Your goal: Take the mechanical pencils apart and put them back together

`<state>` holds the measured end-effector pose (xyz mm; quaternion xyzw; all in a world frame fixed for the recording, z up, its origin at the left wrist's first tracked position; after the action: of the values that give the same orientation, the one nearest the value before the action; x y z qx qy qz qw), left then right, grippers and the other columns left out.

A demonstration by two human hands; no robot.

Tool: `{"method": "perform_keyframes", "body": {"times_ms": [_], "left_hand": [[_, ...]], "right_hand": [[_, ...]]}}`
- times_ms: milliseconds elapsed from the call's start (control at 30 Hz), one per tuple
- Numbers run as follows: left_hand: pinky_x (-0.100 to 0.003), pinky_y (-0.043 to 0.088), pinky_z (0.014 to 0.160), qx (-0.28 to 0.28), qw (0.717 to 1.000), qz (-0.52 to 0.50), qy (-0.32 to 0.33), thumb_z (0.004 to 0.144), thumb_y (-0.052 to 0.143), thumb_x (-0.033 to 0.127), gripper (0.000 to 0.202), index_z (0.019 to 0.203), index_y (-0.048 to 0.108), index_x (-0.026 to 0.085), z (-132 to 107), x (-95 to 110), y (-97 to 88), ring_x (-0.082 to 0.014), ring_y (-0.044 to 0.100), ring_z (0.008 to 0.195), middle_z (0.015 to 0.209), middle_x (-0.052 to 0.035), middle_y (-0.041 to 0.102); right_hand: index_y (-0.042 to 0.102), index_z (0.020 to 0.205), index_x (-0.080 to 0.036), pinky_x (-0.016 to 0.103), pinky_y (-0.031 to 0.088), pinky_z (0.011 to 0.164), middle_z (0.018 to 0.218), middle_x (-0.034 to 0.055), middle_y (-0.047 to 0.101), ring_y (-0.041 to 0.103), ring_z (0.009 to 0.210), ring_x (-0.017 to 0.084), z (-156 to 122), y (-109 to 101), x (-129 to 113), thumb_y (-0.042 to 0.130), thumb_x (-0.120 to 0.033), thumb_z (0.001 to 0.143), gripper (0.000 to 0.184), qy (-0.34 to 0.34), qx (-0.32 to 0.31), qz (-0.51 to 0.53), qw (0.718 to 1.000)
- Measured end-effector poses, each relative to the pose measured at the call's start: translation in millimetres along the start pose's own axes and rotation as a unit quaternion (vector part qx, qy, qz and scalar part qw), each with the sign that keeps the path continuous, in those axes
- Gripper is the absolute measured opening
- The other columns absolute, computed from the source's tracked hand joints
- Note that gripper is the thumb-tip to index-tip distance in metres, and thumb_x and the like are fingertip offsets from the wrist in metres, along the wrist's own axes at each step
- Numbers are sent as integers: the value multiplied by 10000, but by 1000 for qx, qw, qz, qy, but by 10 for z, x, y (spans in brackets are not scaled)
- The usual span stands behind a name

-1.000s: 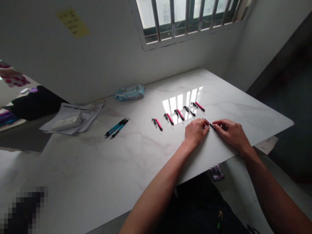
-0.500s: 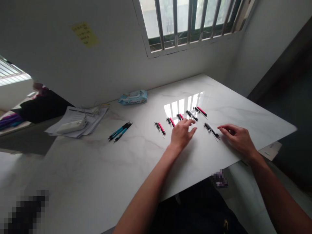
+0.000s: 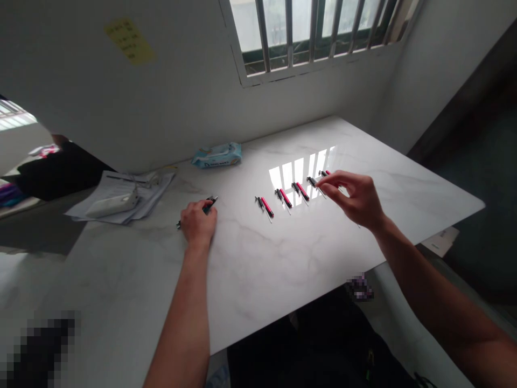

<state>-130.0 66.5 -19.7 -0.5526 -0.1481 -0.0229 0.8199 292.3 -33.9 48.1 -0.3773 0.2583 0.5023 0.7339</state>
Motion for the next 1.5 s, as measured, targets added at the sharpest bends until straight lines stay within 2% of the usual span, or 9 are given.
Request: {"method": "perform_keyframes", "body": {"times_ms": [100, 233, 433, 667, 767, 900, 1167, 1367, 1500], "left_hand": [[-510, 563, 1067, 0, 1000, 2, -5, 958, 661, 269, 338, 1246, 828, 210, 46, -14, 37, -388, 709, 1194, 1258, -181, 767], [-487, 574, 1061, -4, 1000, -6, 0, 965, 618, 220, 379, 1292, 810, 224, 69, -53, 29, -361, 723, 1191, 1258, -151, 779], [-515, 582, 1070, -28, 1000, 2, 1, 965, 579, 167, 444, 1345, 805, 205, 49, -11, 3, -371, 737, 1183, 1269, -166, 789], [-526, 565, 1096, -43, 999, -11, 9, 946, 569, 121, 509, 1397, 790, 202, 32, 33, -22, -365, 732, 1169, 1256, -184, 763], [-488, 571, 1060, -9, 999, -41, 21, 921, 566, 114, 513, 1371, 797, 203, 6, 144, -66, -347, 723, 1128, 1253, -179, 716], [-414, 543, 1070, 56, 988, -113, 87, 943, 501, 104, 487, 1330, 783, 194, -102, 463, -175, -297, 697, 1136, 1248, -146, 673], [-353, 521, 949, 2, 947, -185, 261, 1121, 520, 400, 347, 1292, 777, 239, -566, 1107, -316, -256, 668, 1039, 1142, -101, 703], [-342, 504, 859, -24, 940, -167, 296, 1136, 507, 449, 356, 1136, 783, 224, -625, 1142, -245, -245, 659, 925, 978, -82, 707], [-300, 511, 849, -21, 938, -207, 278, 1122, 560, 423, 290, 1234, 754, 238, -625, 1135, -275, -216, 710, 922, 1026, -58, 764]], "right_hand": [[833, 1014, -240, 381, 613, 794, 948, 45, 813, 738, 862, 198, 452, 217, -167, 730, -408, 1030, 198, -57, -13, 36, 998], [801, 1070, -218, 332, 602, 749, 980, 53, 779, 698, 834, 167, 831, 624, -58, 647, -480, 1071, 303, -57, -12, 85, 995], [813, 978, -184, 307, 527, 713, 826, 36, 769, 632, 721, 149, 669, 1158, 224, 676, -396, 1028, 257, -48, -109, 51, 992], [815, 926, -195, 293, 459, 713, 756, 22, 742, 591, 670, 145, 526, 1137, 262, 662, -342, 1015, 230, -72, -129, -24, 989], [799, 903, -191, 298, 427, 704, 732, 19, 714, 559, 664, 148, 533, 1139, 268, 643, -413, 1042, 305, -45, -135, -44, 989], [729, 841, -197, 310, 372, 678, 698, 20, 654, 524, 652, 153, 493, 1171, 276, 496, -614, 1118, 553, 3, -172, -58, 983], [402, 655, -232, 330, 255, 621, 584, -33, 416, 332, 589, 135, 439, 1232, 271, 388, -816, 1072, 718, 5, -181, -53, 982], [424, 635, -226, 321, 259, 616, 576, -39, 420, 318, 607, 130, 420, 1270, 218, 505, -790, 1032, 694, 10, -161, -50, 986], [470, 662, -222, 313, 275, 620, 592, -44, 424, 334, 620, 129, 420, 1271, 213, 549, -764, 1018, 653, 32, -159, -10, 987]]}}
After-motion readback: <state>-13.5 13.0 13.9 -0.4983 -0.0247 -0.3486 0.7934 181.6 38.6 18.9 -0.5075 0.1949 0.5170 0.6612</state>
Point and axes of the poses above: each hand's wrist, its own z-axis towards the middle knuckle, its own y-axis out of the palm, x = y × z, the point moved 1 cm from there along z, towards the middle knuckle
